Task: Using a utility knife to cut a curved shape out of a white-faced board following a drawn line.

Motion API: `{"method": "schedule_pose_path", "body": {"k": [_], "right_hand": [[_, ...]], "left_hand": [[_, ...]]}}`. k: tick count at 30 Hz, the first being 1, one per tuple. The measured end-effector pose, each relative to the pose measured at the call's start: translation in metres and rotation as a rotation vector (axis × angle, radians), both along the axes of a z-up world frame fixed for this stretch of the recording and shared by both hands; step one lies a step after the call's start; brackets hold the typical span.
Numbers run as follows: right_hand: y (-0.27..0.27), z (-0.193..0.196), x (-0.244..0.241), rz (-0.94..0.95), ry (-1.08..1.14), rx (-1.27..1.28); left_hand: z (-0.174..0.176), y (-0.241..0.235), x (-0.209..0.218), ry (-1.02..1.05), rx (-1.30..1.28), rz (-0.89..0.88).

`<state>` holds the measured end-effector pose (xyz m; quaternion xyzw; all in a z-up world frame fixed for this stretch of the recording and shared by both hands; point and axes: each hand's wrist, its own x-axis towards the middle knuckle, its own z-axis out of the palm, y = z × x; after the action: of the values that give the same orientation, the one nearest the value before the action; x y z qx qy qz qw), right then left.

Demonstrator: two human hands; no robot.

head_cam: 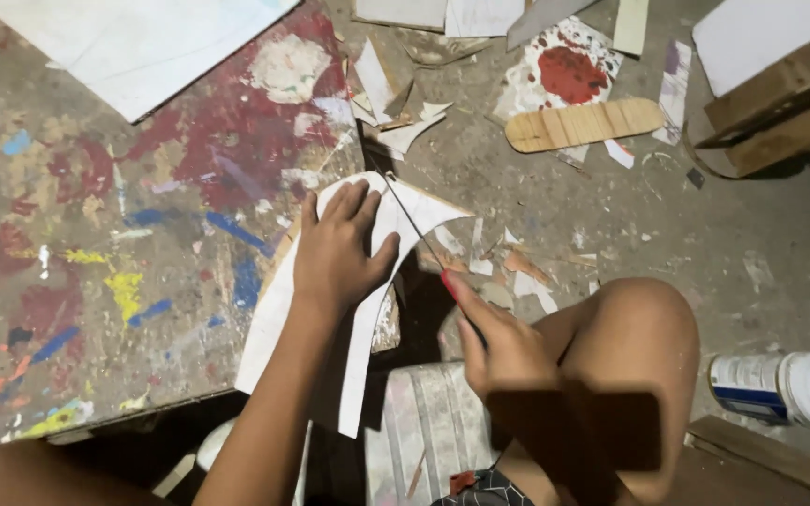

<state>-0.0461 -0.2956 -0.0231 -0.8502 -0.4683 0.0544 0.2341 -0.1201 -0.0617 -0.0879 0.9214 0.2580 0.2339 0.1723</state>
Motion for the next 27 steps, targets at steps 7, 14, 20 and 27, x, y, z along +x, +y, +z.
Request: {"method": "schedule_pose_path", "body": {"k": [7,14,20,27], "right_hand": [[-0.002,0.045,-0.021,0.01,0.12,0.025],[0.004,0.042,-0.027,-0.187,0.244,-0.126],[-0.003,0.026,-0.015,-0.063,0.203,-0.06],[0.009,0.005,-0.004,0.047,0.175,-0.009]], "left_hand": [[-0.005,0.004,-0.002,-0.088,0.017,-0.049],[-0.002,0.004,0.001,-0.064,0.047,-0.037],[-0.009,-0.002,-0.002,-0.074,0.063,-0.064],[-0.009,0.004,-0.001,-0.073,0.037,-0.067]]}}
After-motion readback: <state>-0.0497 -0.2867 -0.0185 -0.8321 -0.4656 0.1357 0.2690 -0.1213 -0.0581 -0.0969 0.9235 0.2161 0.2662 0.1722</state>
